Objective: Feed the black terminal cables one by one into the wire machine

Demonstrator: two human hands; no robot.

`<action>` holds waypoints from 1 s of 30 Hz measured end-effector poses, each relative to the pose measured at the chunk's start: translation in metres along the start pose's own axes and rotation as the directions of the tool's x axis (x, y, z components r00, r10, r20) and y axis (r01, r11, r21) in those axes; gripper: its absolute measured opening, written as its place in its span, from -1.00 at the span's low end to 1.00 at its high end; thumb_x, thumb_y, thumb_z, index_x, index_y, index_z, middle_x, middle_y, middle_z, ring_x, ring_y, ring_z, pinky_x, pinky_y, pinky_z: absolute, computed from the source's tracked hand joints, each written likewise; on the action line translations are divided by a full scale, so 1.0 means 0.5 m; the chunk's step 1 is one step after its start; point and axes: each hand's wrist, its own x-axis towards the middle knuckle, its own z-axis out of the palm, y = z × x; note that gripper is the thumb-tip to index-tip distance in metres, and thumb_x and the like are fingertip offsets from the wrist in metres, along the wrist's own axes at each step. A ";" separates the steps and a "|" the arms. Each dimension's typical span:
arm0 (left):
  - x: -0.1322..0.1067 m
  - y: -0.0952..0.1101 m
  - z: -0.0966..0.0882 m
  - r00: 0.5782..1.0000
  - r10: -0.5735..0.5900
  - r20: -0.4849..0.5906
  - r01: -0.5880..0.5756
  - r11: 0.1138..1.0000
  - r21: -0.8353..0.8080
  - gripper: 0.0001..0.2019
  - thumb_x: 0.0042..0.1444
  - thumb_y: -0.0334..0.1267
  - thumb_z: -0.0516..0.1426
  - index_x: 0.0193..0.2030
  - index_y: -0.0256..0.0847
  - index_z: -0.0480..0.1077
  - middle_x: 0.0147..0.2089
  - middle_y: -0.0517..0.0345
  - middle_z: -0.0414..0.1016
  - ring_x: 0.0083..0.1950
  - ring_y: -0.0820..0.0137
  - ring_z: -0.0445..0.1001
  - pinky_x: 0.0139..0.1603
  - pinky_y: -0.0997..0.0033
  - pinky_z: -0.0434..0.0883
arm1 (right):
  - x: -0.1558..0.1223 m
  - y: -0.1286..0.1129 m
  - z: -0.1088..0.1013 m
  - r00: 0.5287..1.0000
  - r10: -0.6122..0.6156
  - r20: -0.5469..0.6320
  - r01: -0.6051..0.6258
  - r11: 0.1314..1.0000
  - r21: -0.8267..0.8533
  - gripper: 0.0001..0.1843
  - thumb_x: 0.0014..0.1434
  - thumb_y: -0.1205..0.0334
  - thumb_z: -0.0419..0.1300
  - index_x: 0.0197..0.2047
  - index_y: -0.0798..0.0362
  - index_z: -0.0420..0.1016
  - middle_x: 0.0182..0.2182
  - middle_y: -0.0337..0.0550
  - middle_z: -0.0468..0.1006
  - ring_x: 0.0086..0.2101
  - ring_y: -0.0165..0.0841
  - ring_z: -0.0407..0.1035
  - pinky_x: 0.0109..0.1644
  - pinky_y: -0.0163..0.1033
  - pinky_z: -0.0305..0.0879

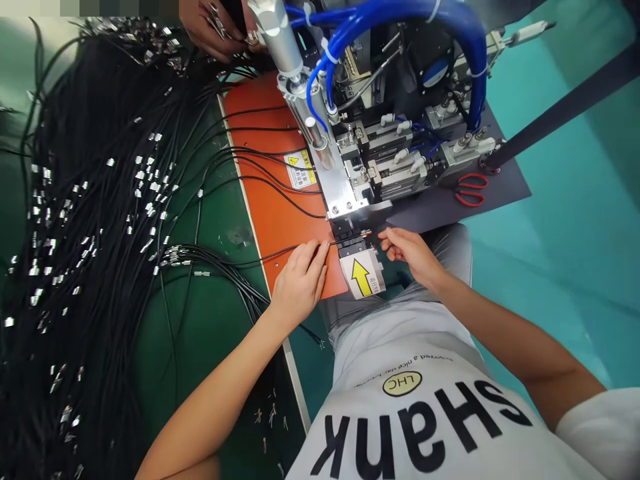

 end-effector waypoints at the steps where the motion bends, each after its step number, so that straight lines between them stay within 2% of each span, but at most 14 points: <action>1: 0.003 0.001 0.001 1.000 -0.006 0.001 0.006 1.000 -0.006 -0.46 0.33 -0.29 -0.02 0.44 -0.23 0.08 0.30 -0.21 0.31 0.33 0.06 0.26 0.28 0.04 0.36 | -0.006 0.007 -0.005 1.000 0.007 -0.009 -0.007 1.000 -0.003 -0.51 0.10 -0.19 0.29 -0.17 0.10 0.55 -0.40 -0.27 0.48 -0.55 -0.57 0.27 -0.46 -0.38 0.10; 6: 0.052 0.013 -0.001 0.991 -0.131 -0.014 0.131 0.991 -0.019 -0.49 0.36 -0.21 -0.08 0.40 -0.34 0.12 0.32 -0.26 0.26 0.36 0.05 0.20 0.33 -0.02 0.29 | -0.028 0.020 -0.005 1.000 0.000 -0.017 -0.001 0.999 -0.040 -0.55 0.07 -0.13 0.33 -0.15 0.08 0.55 -0.37 -0.26 0.50 -0.53 -0.54 0.27 -0.41 -0.36 0.16; 8: 0.065 0.013 -0.017 0.988 -0.151 -0.016 0.151 0.988 -0.016 -0.49 0.37 -0.21 -0.10 0.39 -0.39 0.13 0.31 -0.27 0.27 0.36 0.08 0.20 0.35 0.01 0.26 | -0.041 0.012 -0.002 1.000 -0.019 -0.001 0.019 0.999 -0.042 -0.57 0.07 -0.10 0.33 -0.15 0.06 0.55 -0.37 -0.27 0.50 -0.52 -0.54 0.27 -0.39 -0.36 0.18; 10: 0.056 -0.001 -0.049 0.991 -0.131 0.017 0.131 0.991 -0.017 -0.49 0.37 -0.22 -0.11 0.41 -0.36 0.09 0.34 -0.22 0.24 0.35 0.15 0.22 0.34 0.11 0.28 | -0.058 0.004 -0.007 0.999 -0.032 0.004 0.032 0.999 -0.033 -0.59 0.06 -0.09 0.34 -0.17 0.04 0.56 -0.38 -0.27 0.48 -0.51 -0.52 0.26 -0.40 -0.35 0.18; 12: 0.026 -0.035 -0.091 0.988 -0.144 0.059 0.143 0.990 0.017 -0.52 0.36 -0.25 -0.09 0.39 -0.27 0.12 0.35 -0.13 0.24 0.31 0.21 0.26 0.30 0.19 0.32 | -0.073 -0.001 -0.022 0.999 -0.041 0.003 0.041 0.999 -0.027 -0.61 0.07 -0.09 0.35 -0.16 0.02 0.57 -0.38 -0.25 0.47 -0.49 -0.50 0.27 -0.41 -0.35 0.18; 14: -0.014 -0.087 -0.132 0.966 -0.238 0.100 0.226 0.967 0.118 -0.60 0.31 -0.30 -0.02 0.26 -0.24 0.28 0.24 -0.10 0.35 0.23 0.19 0.31 0.27 0.16 0.32 | -0.083 0.001 -0.043 0.999 -0.033 -0.006 0.032 0.999 -0.029 -0.62 0.08 -0.08 0.35 -0.16 0.00 0.59 -0.37 -0.22 0.48 -0.47 -0.48 0.28 -0.39 -0.32 0.23; 16: -0.044 -0.149 -0.161 0.909 -0.385 0.159 0.338 0.906 0.256 -0.67 0.22 -0.37 0.03 0.10 -0.28 0.40 0.06 -0.14 0.45 0.12 0.13 0.36 0.19 0.09 0.35 | -0.088 0.006 -0.060 0.999 -0.023 -0.023 0.022 0.999 -0.026 -0.63 0.06 -0.08 0.37 -0.17 -0.01 0.61 -0.37 -0.21 0.48 -0.47 -0.46 0.28 -0.38 -0.30 0.27; 18: -0.050 -0.208 -0.174 0.877 -0.449 0.171 0.389 0.873 0.294 -0.77 0.18 -0.40 0.04 -0.11 -0.31 0.47 -0.11 -0.17 0.48 0.03 0.10 0.40 0.11 0.08 0.36 | -0.090 0.008 -0.068 0.999 -0.010 -0.043 0.009 1.000 -0.013 -0.63 0.03 -0.09 0.39 -0.18 -0.02 0.62 -0.37 -0.19 0.48 -0.47 -0.44 0.28 -0.38 -0.29 0.29; 20: -0.031 -0.255 -0.175 0.862 -0.479 0.166 0.421 0.858 0.294 -0.80 0.19 -0.39 0.03 -0.25 -0.30 0.49 -0.21 -0.15 0.47 -0.06 0.13 0.43 0.03 0.14 0.38 | -0.093 0.006 -0.070 0.998 0.000 -0.057 0.000 1.000 -0.006 -0.62 0.00 -0.09 0.41 -0.20 -0.02 0.62 -0.36 -0.17 0.48 -0.46 -0.42 0.28 -0.40 -0.28 0.31; 23: 0.030 -0.297 -0.171 0.849 -0.513 0.124 0.469 0.842 0.266 -0.79 0.23 -0.32 0.04 -0.30 -0.29 0.50 -0.22 -0.12 0.48 -0.14 0.20 0.46 -0.05 0.22 0.37 | -0.102 -0.004 -0.075 0.997 -0.014 -0.079 0.012 1.000 -0.024 -0.61 -0.02 -0.10 0.42 -0.21 -0.03 0.63 -0.36 -0.15 0.49 -0.47 -0.38 0.29 -0.42 -0.25 0.33; 26: 0.101 -0.312 -0.166 0.853 -0.518 0.064 0.496 0.843 0.207 -0.78 0.24 -0.29 0.06 -0.28 -0.31 0.51 -0.20 -0.13 0.52 -0.13 0.22 0.46 -0.04 0.26 0.34 | -0.111 -0.011 -0.089 0.992 -0.033 -0.124 0.027 0.999 -0.045 -0.61 -0.03 -0.11 0.42 -0.21 -0.04 0.63 -0.36 -0.13 0.51 -0.48 -0.37 0.31 -0.43 -0.23 0.35; 30: 0.177 -0.308 -0.156 0.874 -0.486 -0.004 0.484 0.870 0.095 -0.75 0.27 -0.28 0.04 -0.20 -0.34 0.52 -0.13 -0.16 0.56 -0.08 0.23 0.46 0.01 0.27 0.32 | -0.116 -0.014 -0.095 0.986 -0.057 -0.154 0.048 0.997 -0.063 -0.64 -0.03 -0.10 0.42 -0.23 -0.06 0.65 -0.35 -0.10 0.52 -0.47 -0.36 0.33 -0.45 -0.23 0.35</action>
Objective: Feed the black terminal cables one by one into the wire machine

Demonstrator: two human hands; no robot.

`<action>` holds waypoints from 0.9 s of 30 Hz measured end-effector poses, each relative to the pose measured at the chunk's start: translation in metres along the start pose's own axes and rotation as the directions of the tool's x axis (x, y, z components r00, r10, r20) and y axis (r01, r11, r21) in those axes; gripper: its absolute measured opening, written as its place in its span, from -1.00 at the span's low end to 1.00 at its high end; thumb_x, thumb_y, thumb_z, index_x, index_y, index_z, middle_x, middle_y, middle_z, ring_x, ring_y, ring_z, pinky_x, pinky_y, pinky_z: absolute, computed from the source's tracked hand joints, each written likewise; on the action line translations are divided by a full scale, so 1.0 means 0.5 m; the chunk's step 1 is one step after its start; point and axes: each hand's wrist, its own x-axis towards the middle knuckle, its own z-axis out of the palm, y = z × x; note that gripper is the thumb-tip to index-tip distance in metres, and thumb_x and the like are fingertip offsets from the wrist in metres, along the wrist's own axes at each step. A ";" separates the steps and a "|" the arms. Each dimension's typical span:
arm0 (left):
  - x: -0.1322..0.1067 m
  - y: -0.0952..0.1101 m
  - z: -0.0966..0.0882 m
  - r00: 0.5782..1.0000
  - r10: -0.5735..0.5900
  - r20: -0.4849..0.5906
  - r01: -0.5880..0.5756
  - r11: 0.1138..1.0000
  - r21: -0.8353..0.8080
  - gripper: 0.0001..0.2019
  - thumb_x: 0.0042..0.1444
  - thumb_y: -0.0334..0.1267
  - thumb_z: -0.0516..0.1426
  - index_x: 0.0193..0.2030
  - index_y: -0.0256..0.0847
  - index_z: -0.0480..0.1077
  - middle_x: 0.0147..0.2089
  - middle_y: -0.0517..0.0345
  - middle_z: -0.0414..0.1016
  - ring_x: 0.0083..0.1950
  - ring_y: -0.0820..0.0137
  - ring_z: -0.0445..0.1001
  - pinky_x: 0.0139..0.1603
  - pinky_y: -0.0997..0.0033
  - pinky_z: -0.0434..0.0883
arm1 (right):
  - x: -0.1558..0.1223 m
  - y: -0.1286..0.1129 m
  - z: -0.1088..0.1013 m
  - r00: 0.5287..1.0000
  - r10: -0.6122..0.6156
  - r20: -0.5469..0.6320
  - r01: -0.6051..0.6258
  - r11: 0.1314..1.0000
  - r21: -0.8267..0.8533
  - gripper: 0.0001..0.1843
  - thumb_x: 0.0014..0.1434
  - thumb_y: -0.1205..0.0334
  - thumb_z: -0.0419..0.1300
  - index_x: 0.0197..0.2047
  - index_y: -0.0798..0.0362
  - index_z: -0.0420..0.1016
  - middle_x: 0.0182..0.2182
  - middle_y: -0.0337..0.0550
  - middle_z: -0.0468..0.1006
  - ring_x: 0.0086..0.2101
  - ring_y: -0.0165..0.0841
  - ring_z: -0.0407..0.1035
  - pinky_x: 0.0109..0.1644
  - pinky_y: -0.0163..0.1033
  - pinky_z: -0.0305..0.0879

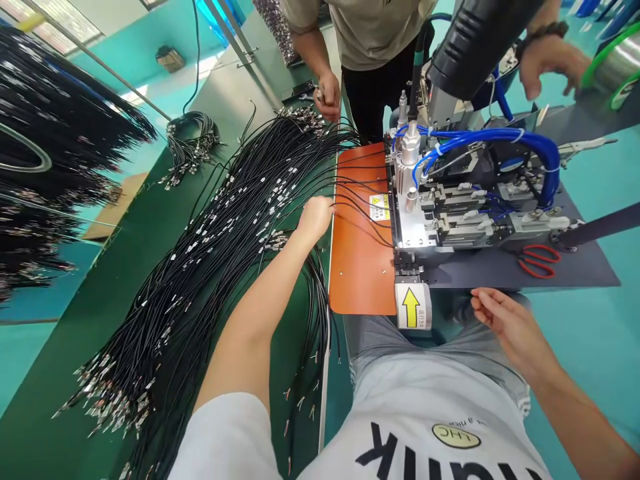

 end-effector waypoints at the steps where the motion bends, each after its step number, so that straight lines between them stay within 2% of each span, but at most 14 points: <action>1: 0.009 0.007 0.000 1.000 0.010 -0.005 -0.010 1.000 -0.029 -0.76 0.27 -0.29 0.05 -0.18 -0.34 0.53 -0.12 -0.15 0.56 -0.07 0.23 0.46 0.02 0.28 0.32 | -0.001 -0.002 0.003 1.000 -0.011 0.002 0.011 1.000 0.000 -0.64 -0.03 -0.10 0.42 -0.23 -0.06 0.65 -0.34 -0.09 0.52 -0.47 -0.36 0.32 -0.45 -0.22 0.35; 3: 0.014 0.013 -0.006 1.000 0.029 0.003 -0.029 0.996 -0.082 -0.79 0.24 -0.31 0.09 -0.15 -0.36 0.52 -0.16 -0.10 0.57 -0.11 0.27 0.47 0.00 0.32 0.33 | -0.006 -0.007 0.012 1.000 -0.022 0.020 0.023 1.000 -0.005 -0.65 -0.02 -0.09 0.41 -0.23 -0.08 0.65 -0.34 -0.09 0.52 -0.46 -0.35 0.32 -0.46 -0.22 0.35; 5: -0.002 0.006 -0.027 0.999 0.040 0.014 -0.037 0.991 -0.132 -0.71 0.19 -0.30 0.15 0.02 -0.36 0.48 -0.12 -0.05 0.57 -0.20 0.35 0.47 -0.05 0.37 0.35 | -0.013 -0.013 0.020 0.999 -0.016 0.044 0.017 1.000 -0.020 -0.67 -0.01 -0.09 0.41 -0.22 -0.08 0.65 -0.33 -0.09 0.51 -0.45 -0.34 0.32 -0.45 -0.22 0.35; 7: -0.038 -0.008 -0.057 0.997 0.076 0.002 -0.074 0.981 -0.177 -0.54 0.17 -0.31 0.15 0.22 -0.32 0.33 0.06 -0.05 0.49 -0.27 0.44 0.46 -0.07 0.39 0.38 | -0.020 -0.018 0.021 0.998 -0.005 0.065 0.008 0.999 -0.038 -0.68 0.03 -0.08 0.39 -0.21 -0.09 0.64 -0.33 -0.10 0.50 -0.44 -0.35 0.32 -0.42 -0.23 0.35; 9: -0.091 -0.020 -0.085 0.979 0.203 0.011 -0.197 0.962 -0.186 -0.54 0.19 -0.36 0.07 0.25 -0.22 0.30 0.21 -0.05 0.38 -0.19 0.43 0.48 0.00 0.34 0.38 | -0.024 -0.020 0.018 0.997 -0.002 0.077 0.007 0.999 -0.054 -0.70 0.06 -0.07 0.37 -0.20 -0.09 0.63 -0.33 -0.11 0.50 -0.42 -0.36 0.31 -0.40 -0.25 0.35; 10: -0.119 -0.023 -0.094 0.950 0.302 0.080 -0.287 0.945 -0.154 -0.59 0.18 -0.41 0.04 0.17 -0.18 0.38 0.17 0.00 0.40 -0.10 0.38 0.47 0.07 0.31 0.37 | -0.024 -0.021 0.016 0.996 -0.001 0.084 0.007 0.998 -0.061 -0.70 0.07 -0.07 0.37 -0.19 -0.08 0.63 -0.33 -0.11 0.50 -0.42 -0.36 0.31 -0.40 -0.26 0.35; 12: -0.175 -0.019 -0.099 0.859 0.452 0.241 -0.453 0.890 -0.054 -0.62 0.13 -0.49 0.03 0.03 -0.13 0.47 0.06 0.03 0.48 0.08 0.27 0.40 0.16 0.24 0.32 | -0.024 -0.024 0.015 0.995 0.003 0.095 0.004 0.997 -0.079 -0.69 0.08 -0.07 0.36 -0.18 -0.08 0.62 -0.32 -0.12 0.49 -0.42 -0.37 0.31 -0.39 -0.27 0.34; 14: -0.218 -0.008 -0.093 0.782 0.529 0.330 -0.578 0.813 0.067 -0.72 0.15 -0.49 0.02 -0.11 -0.19 0.50 -0.10 -0.04 0.52 0.06 0.21 0.39 0.09 0.20 0.33 | -0.025 -0.029 0.018 0.992 0.023 0.125 -0.009 0.994 -0.110 -0.67 0.10 -0.09 0.34 -0.16 -0.07 0.60 -0.32 -0.14 0.49 -0.41 -0.38 0.30 -0.37 -0.28 0.34; 15: -0.234 -0.003 -0.089 0.760 0.554 0.340 -0.620 0.775 0.124 -0.75 0.19 -0.48 0.01 -0.16 -0.22 0.49 -0.16 -0.06 0.51 0.01 0.20 0.39 0.05 0.19 0.33 | -0.027 -0.033 0.021 0.989 0.031 0.143 -0.013 0.992 -0.124 -0.67 0.12 -0.09 0.33 -0.15 -0.06 0.59 -0.31 -0.16 0.48 -0.41 -0.39 0.29 -0.36 -0.30 0.34; 17: -0.255 0.003 -0.083 0.759 0.577 0.302 -0.645 0.730 0.226 -0.78 0.22 -0.45 -0.01 -0.18 -0.25 0.46 -0.21 -0.06 0.49 -0.06 0.20 0.39 0.01 0.18 0.32 | -0.035 -0.042 0.028 0.984 0.037 0.175 -0.011 0.990 -0.142 -0.68 0.16 -0.09 0.30 -0.14 -0.06 0.58 -0.31 -0.20 0.47 -0.41 -0.43 0.28 -0.34 -0.34 0.32; 20: -0.265 -0.002 -0.078 0.771 0.593 0.232 -0.636 0.705 0.313 -0.81 0.19 -0.45 0.03 -0.11 -0.24 0.41 -0.18 -0.04 0.47 -0.06 0.20 0.38 0.03 0.16 0.29 | -0.050 -0.052 0.037 0.980 0.012 0.197 0.017 0.990 -0.142 -0.70 0.20 -0.07 0.27 -0.13 -0.05 0.56 -0.31 -0.23 0.46 -0.40 -0.46 0.26 -0.33 -0.38 0.29; 24: -0.253 -0.021 -0.073 0.705 0.653 0.278 -0.710 0.647 0.279 -0.81 0.18 -0.50 0.01 -0.25 -0.22 0.41 -0.28 0.02 0.45 -0.16 0.24 0.39 -0.10 0.23 0.29 | -0.060 -0.052 0.042 0.979 0.004 0.204 0.025 0.990 -0.139 -0.71 0.21 -0.06 0.26 -0.13 -0.05 0.54 -0.31 -0.24 0.46 -0.40 -0.46 0.25 -0.31 -0.39 0.27; 25: -0.247 -0.025 -0.078 0.722 0.646 0.246 -0.691 0.677 0.253 -0.81 0.17 -0.50 0.01 -0.27 -0.22 0.41 -0.30 0.03 0.45 -0.18 0.26 0.39 -0.14 0.25 0.29 | -0.059 -0.051 0.041 0.979 0.007 0.205 0.023 0.990 -0.141 -0.71 0.21 -0.05 0.27 -0.13 -0.05 0.54 -0.31 -0.24 0.46 -0.40 -0.46 0.25 -0.31 -0.39 0.27; 27: -0.237 -0.024 -0.102 0.812 0.577 0.084 -0.583 0.796 0.165 -0.81 0.16 -0.49 0.01 -0.22 -0.22 0.41 -0.29 0.06 0.45 -0.21 0.29 0.39 -0.17 0.29 0.29 | -0.057 -0.048 0.039 0.978 0.009 0.207 0.022 0.989 -0.148 -0.72 0.21 -0.05 0.27 -0.14 -0.05 0.54 -0.32 -0.24 0.46 -0.40 -0.45 0.25 -0.30 -0.37 0.26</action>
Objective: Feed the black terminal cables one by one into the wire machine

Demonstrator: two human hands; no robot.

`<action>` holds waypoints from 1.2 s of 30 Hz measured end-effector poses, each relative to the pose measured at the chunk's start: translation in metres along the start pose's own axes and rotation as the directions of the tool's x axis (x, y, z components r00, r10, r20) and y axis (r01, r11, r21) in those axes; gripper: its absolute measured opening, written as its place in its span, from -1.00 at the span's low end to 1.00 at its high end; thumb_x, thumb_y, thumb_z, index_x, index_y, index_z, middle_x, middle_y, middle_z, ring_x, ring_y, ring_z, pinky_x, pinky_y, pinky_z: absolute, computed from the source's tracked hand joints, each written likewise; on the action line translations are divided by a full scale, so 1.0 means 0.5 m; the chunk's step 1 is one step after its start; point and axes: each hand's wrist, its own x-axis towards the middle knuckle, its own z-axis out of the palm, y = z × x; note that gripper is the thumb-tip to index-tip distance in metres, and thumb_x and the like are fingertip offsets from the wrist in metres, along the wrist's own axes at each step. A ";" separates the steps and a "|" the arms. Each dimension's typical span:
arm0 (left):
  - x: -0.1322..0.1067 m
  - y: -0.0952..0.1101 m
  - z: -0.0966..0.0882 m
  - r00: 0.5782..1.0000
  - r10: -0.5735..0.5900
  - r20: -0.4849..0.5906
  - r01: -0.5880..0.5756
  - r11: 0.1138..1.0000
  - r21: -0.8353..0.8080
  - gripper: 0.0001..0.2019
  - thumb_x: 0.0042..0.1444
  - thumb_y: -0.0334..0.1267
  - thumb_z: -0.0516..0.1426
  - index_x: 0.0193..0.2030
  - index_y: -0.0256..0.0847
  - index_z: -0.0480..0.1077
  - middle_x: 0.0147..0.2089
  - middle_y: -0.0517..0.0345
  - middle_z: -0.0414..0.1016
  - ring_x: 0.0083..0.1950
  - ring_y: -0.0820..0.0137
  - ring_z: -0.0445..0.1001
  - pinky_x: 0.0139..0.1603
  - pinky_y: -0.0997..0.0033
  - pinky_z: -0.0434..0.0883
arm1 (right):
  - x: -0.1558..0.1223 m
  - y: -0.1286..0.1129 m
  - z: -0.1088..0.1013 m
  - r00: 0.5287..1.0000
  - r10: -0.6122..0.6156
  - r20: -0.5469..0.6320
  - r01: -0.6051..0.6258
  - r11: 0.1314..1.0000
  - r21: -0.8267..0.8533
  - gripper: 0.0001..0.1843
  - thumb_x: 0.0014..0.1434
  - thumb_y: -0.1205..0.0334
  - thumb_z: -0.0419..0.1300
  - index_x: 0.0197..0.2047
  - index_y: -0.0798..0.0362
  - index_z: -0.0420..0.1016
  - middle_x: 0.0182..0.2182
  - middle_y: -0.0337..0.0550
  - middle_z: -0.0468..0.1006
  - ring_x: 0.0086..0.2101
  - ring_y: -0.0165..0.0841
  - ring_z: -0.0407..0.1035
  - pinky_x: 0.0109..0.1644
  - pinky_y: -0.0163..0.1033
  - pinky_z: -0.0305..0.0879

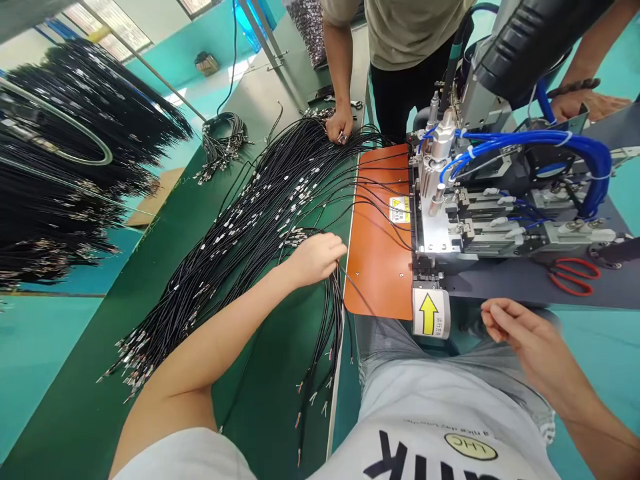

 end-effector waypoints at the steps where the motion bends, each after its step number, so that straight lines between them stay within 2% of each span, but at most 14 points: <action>1: 0.005 0.003 -0.018 0.992 -0.092 -0.085 0.086 0.994 -0.071 -0.81 0.16 -0.48 0.01 -0.19 -0.22 0.41 -0.29 0.08 0.46 -0.22 0.31 0.40 -0.16 0.30 0.29 | 0.001 0.001 -0.001 1.000 0.000 0.000 0.000 1.000 -0.005 -0.72 0.21 -0.06 0.27 -0.14 -0.05 0.54 -0.32 -0.23 0.46 -0.40 -0.44 0.25 -0.29 -0.36 0.26; 3: 0.015 0.034 -0.057 0.961 -0.208 -0.183 0.170 0.965 -0.201 -0.82 0.19 -0.45 0.00 -0.18 -0.21 0.39 -0.31 0.13 0.46 -0.25 0.36 0.41 -0.14 0.32 0.30 | 0.003 0.000 -0.002 1.000 -0.004 -0.003 0.004 1.000 -0.011 -0.71 0.21 -0.06 0.26 -0.15 -0.04 0.54 -0.32 -0.22 0.46 -0.40 -0.43 0.25 -0.28 -0.33 0.26; 4: 0.021 0.062 -0.075 0.966 -0.195 -0.168 0.154 0.961 -0.228 -0.85 0.20 -0.42 0.01 -0.21 -0.20 0.39 -0.33 0.15 0.46 -0.27 0.37 0.41 -0.14 0.32 0.29 | 0.004 -0.002 -0.001 1.000 -0.009 -0.007 0.009 1.000 -0.011 -0.71 0.21 -0.06 0.26 -0.15 -0.04 0.54 -0.32 -0.21 0.46 -0.40 -0.42 0.25 -0.29 -0.32 0.25; 6: 0.032 0.137 -0.095 0.999 -0.047 -0.026 0.040 0.968 -0.247 -0.90 0.20 -0.36 0.03 -0.26 -0.20 0.37 -0.36 0.15 0.46 -0.29 0.35 0.41 -0.19 0.31 0.28 | 0.007 -0.009 0.005 1.000 -0.026 -0.012 0.026 1.000 -0.009 -0.71 0.21 -0.06 0.26 -0.14 -0.04 0.54 -0.32 -0.20 0.45 -0.41 -0.41 0.24 -0.30 -0.29 0.24; 7: 0.037 0.177 -0.096 0.997 0.052 0.058 -0.035 0.964 -0.263 -0.92 0.17 -0.37 0.05 -0.29 -0.20 0.35 -0.38 0.15 0.45 -0.32 0.35 0.41 -0.23 0.31 0.27 | 0.007 -0.013 0.011 0.999 -0.037 -0.009 0.037 0.999 -0.009 -0.71 0.21 -0.06 0.26 -0.15 -0.03 0.53 -0.32 -0.20 0.45 -0.41 -0.41 0.24 -0.31 -0.29 0.23; 10: 0.057 0.272 -0.073 0.925 0.317 0.209 -0.225 0.901 -0.372 -0.92 0.12 -0.43 0.07 -0.29 -0.19 0.32 -0.41 0.20 0.42 -0.40 0.38 0.36 -0.33 0.34 0.24 | 0.008 -0.024 0.034 0.996 -0.084 0.021 0.084 0.996 -0.010 -0.74 0.24 -0.03 0.24 -0.16 -0.02 0.51 -0.35 -0.22 0.44 -0.44 -0.43 0.23 -0.32 -0.28 0.20; 11: 0.066 0.287 -0.061 0.926 0.313 0.210 -0.213 0.895 -0.392 -0.95 0.15 -0.40 0.06 -0.28 -0.19 0.32 -0.38 0.18 0.43 -0.37 0.37 0.37 -0.32 0.34 0.25 | 0.009 -0.027 0.043 0.994 -0.104 0.038 0.104 0.994 -0.013 -0.75 0.26 -0.02 0.22 -0.16 -0.02 0.50 -0.37 -0.23 0.43 -0.45 -0.44 0.22 -0.32 -0.28 0.20; 14: 0.101 0.295 -0.028 0.982 0.088 0.168 -0.012 0.914 -0.405 -0.88 0.30 -0.30 -0.04 -0.22 -0.21 0.28 -0.24 0.05 0.41 -0.26 0.33 0.38 -0.25 0.33 0.30 | 0.012 -0.033 0.068 0.979 -0.191 0.073 0.196 0.978 -0.073 -0.78 0.28 0.03 0.20 -0.15 -0.01 0.48 -0.40 -0.25 0.43 -0.46 -0.43 0.25 -0.31 -0.26 0.21; 16: 0.125 0.288 -0.012 0.987 -0.024 0.160 0.089 0.907 -0.411 -0.82 0.37 -0.29 -0.12 -0.19 -0.22 0.26 -0.19 0.02 0.38 -0.23 0.32 0.37 -0.22 0.33 0.31 | 0.014 -0.038 0.082 0.961 -0.264 0.086 0.275 0.947 -0.164 -0.79 0.26 0.09 0.23 -0.09 -0.02 0.46 -0.35 -0.23 0.47 -0.43 -0.42 0.31 -0.32 -0.25 0.22; 20: 0.146 0.295 0.018 0.974 -0.050 0.220 0.127 0.927 -0.353 -0.75 0.41 -0.26 -0.18 -0.21 -0.20 0.26 -0.24 0.08 0.37 -0.30 0.33 0.36 -0.31 0.35 0.26 | 0.017 -0.053 0.107 0.892 -0.410 0.190 0.451 0.829 -0.331 -0.57 0.13 0.22 0.34 0.07 -0.09 0.43 -0.22 -0.23 0.54 -0.39 -0.42 0.39 -0.21 -0.21 0.26; 24: 0.143 0.314 0.037 0.956 -0.107 0.274 0.190 0.935 -0.298 -0.72 0.42 -0.23 -0.18 -0.23 -0.19 0.27 -0.33 0.14 0.40 -0.38 0.35 0.38 -0.41 0.35 0.18 | 0.027 -0.060 0.130 0.844 -0.496 0.202 0.534 0.752 -0.385 -0.65 0.11 0.18 0.37 -0.02 -0.07 0.51 -0.33 -0.24 0.55 -0.34 -0.35 0.43 -0.21 -0.20 0.30; 27: 0.146 0.318 0.038 0.957 -0.115 0.266 0.202 0.923 -0.328 -0.75 0.41 -0.25 -0.16 -0.21 -0.20 0.28 -0.32 0.11 0.42 -0.36 0.34 0.40 -0.40 0.36 0.22 | 0.038 -0.057 0.141 0.835 -0.530 0.150 0.543 0.744 -0.389 -0.83 0.16 0.20 0.33 -0.15 -0.04 0.56 -0.31 -0.23 0.57 -0.39 -0.39 0.42 -0.27 -0.23 0.31; 30: 0.154 0.310 0.036 0.984 -0.104 0.148 0.162 0.869 -0.467 -0.81 0.39 -0.23 -0.09 -0.13 -0.23 0.28 -0.26 0.07 0.44 -0.29 0.35 0.42 -0.31 0.37 0.31 | 0.046 -0.057 0.140 0.821 -0.557 0.125 0.559 0.739 -0.376 -0.98 0.20 0.26 0.28 -0.27 -0.02 0.56 -0.32 -0.23 0.58 -0.37 -0.40 0.42 -0.26 -0.25 0.32; 36: 0.166 0.293 0.061 0.995 -0.076 -0.057 0.021 0.762 -0.647 -0.83 0.38 -0.26 -0.01 -0.07 -0.19 0.39 -0.30 0.14 0.54 -0.32 0.43 0.47 -0.26 0.43 0.34 | 0.048 -0.072 0.119 0.852 -0.516 0.092 0.509 0.774 -0.376 -0.93 0.20 0.19 0.30 -0.30 -0.02 0.56 -0.37 -0.24 0.59 -0.39 -0.39 0.40 -0.30 -0.24 0.27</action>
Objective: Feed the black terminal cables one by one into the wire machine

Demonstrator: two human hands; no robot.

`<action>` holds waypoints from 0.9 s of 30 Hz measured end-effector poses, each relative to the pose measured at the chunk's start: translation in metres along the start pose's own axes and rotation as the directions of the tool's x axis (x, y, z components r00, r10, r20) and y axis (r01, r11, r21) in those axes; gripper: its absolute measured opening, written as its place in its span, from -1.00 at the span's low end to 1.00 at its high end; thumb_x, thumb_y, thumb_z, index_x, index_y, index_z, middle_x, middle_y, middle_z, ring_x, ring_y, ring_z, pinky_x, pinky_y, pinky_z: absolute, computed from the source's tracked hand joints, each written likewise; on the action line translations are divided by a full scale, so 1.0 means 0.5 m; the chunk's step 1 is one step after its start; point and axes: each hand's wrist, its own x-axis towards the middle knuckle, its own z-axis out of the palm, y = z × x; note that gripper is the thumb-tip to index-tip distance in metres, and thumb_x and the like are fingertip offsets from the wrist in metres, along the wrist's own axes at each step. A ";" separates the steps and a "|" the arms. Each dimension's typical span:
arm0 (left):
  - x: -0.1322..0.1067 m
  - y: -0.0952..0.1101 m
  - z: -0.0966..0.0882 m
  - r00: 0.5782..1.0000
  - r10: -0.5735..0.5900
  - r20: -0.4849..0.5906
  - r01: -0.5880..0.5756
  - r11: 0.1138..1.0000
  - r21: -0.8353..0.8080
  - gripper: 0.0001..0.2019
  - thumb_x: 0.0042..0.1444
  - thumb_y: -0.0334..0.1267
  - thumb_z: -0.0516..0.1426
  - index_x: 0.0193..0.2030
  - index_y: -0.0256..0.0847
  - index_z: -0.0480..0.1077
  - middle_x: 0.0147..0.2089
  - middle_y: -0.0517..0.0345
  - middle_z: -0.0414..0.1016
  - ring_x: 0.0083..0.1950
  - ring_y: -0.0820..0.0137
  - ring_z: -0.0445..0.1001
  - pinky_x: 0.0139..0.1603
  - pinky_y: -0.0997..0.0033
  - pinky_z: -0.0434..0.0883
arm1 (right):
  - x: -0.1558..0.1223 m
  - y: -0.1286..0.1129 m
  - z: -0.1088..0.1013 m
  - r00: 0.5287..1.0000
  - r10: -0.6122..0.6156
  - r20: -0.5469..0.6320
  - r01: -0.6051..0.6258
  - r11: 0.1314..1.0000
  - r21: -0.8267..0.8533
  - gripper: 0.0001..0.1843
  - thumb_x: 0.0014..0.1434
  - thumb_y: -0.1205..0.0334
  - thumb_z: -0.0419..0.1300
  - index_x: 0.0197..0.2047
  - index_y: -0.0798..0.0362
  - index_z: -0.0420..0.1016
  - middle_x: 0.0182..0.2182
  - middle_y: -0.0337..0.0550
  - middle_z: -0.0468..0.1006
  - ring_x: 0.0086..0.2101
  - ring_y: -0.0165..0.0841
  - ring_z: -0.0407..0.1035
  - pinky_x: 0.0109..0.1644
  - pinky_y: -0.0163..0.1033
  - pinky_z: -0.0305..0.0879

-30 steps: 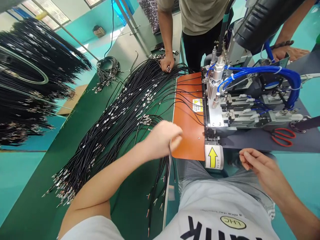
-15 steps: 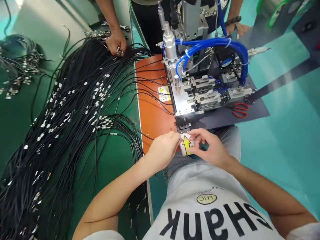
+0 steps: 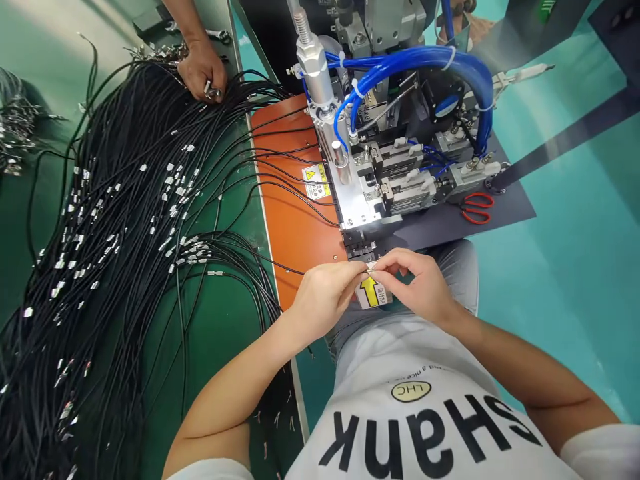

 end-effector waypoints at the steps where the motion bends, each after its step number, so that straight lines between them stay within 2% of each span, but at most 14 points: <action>1: 0.001 -0.004 0.005 1.000 0.022 -0.018 -0.022 1.000 0.005 -0.82 0.37 -0.26 0.00 -0.05 -0.19 0.40 -0.28 0.13 0.57 -0.31 0.43 0.49 -0.27 0.43 0.34 | 0.002 -0.001 -0.003 1.000 0.016 0.016 -0.016 1.000 0.000 -0.92 0.19 0.18 0.31 -0.29 -0.01 0.56 -0.38 -0.24 0.59 -0.39 -0.38 0.39 -0.30 -0.23 0.27; 4: 0.004 -0.011 0.022 0.995 0.078 -0.065 -0.072 0.994 0.084 -0.83 0.35 -0.28 0.02 -0.06 -0.19 0.42 -0.29 0.11 0.59 -0.29 0.39 0.52 -0.26 0.39 0.32 | 0.011 0.000 -0.007 0.998 0.037 0.060 -0.035 0.999 -0.041 -0.89 0.22 0.18 0.26 -0.33 -0.01 0.54 -0.40 -0.23 0.58 -0.39 -0.37 0.40 -0.28 -0.22 0.27; 7: 0.005 -0.013 0.030 0.995 0.068 -0.075 -0.058 0.991 0.123 -0.83 0.34 -0.27 0.03 -0.10 -0.20 0.43 -0.33 0.12 0.58 -0.34 0.40 0.50 -0.27 0.37 0.29 | 0.025 0.007 -0.017 0.997 0.056 0.050 -0.056 0.998 -0.020 -0.83 0.26 0.18 0.21 -0.37 0.01 0.51 -0.42 -0.21 0.56 -0.38 -0.36 0.40 -0.29 -0.23 0.27; 11: 0.005 -0.009 0.023 0.996 -0.077 -0.034 0.073 0.992 -0.105 -0.83 0.33 -0.24 0.05 -0.13 -0.19 0.45 -0.34 0.16 0.58 -0.39 0.47 0.49 -0.31 0.45 0.35 | 0.038 0.019 -0.039 0.978 0.208 -0.011 -0.201 0.958 0.207 -0.78 0.25 0.09 0.23 -0.34 0.04 0.49 -0.45 -0.23 0.52 -0.49 -0.44 0.34 -0.39 -0.28 0.26; 15: 0.006 -0.003 0.013 0.975 -0.220 -0.025 0.201 0.929 -0.311 -0.82 0.33 -0.21 0.06 -0.16 -0.17 0.47 -0.34 0.19 0.57 -0.40 0.49 0.51 -0.37 0.52 0.38 | 0.038 0.022 -0.036 0.950 0.253 0.182 -0.306 0.867 0.394 -0.77 0.19 0.05 0.29 -0.32 0.05 0.52 -0.41 -0.24 0.52 -0.51 -0.48 0.31 -0.39 -0.30 0.30; 18: 0.006 0.000 0.009 0.966 -0.257 -0.016 0.233 0.898 -0.374 -0.82 0.32 -0.22 0.07 -0.18 -0.18 0.48 -0.34 0.19 0.56 -0.38 0.48 0.54 -0.37 0.55 0.40 | 0.041 0.024 -0.019 0.941 0.236 0.241 -0.328 0.806 0.492 -0.78 0.17 0.06 0.32 -0.31 0.06 0.52 -0.43 -0.27 0.52 -0.52 -0.50 0.29 -0.39 -0.31 0.30; 23: 0.003 0.000 0.009 0.969 -0.245 -0.029 0.218 0.905 -0.366 -0.83 0.32 -0.22 0.07 -0.21 -0.18 0.48 -0.36 0.20 0.55 -0.39 0.48 0.53 -0.36 0.54 0.42 | 0.051 0.022 -0.006 0.933 0.238 0.269 -0.346 0.796 0.496 -0.75 0.10 0.06 0.38 -0.37 0.07 0.52 -0.49 -0.30 0.47 -0.54 -0.51 0.27 -0.41 -0.32 0.28; 25: 0.002 -0.002 0.014 0.971 -0.233 -0.059 0.201 0.920 -0.337 -0.85 0.31 -0.23 0.09 -0.20 -0.19 0.47 -0.38 0.19 0.55 -0.41 0.49 0.51 -0.38 0.53 0.41 | 0.048 0.018 -0.001 0.935 0.240 0.261 -0.337 0.826 0.451 -0.75 0.08 0.06 0.39 -0.36 0.06 0.53 -0.49 -0.29 0.48 -0.52 -0.49 0.29 -0.42 -0.32 0.28; 27: 0.001 -0.003 0.022 0.967 -0.230 -0.114 0.186 0.933 -0.308 -0.87 0.29 -0.24 0.11 -0.19 -0.19 0.46 -0.38 0.20 0.55 -0.43 0.50 0.50 -0.40 0.53 0.40 | 0.041 0.015 0.006 0.953 0.233 0.192 -0.292 0.875 0.387 -0.77 0.04 0.08 0.42 -0.36 0.04 0.54 -0.48 -0.27 0.51 -0.49 -0.46 0.32 -0.41 -0.31 0.28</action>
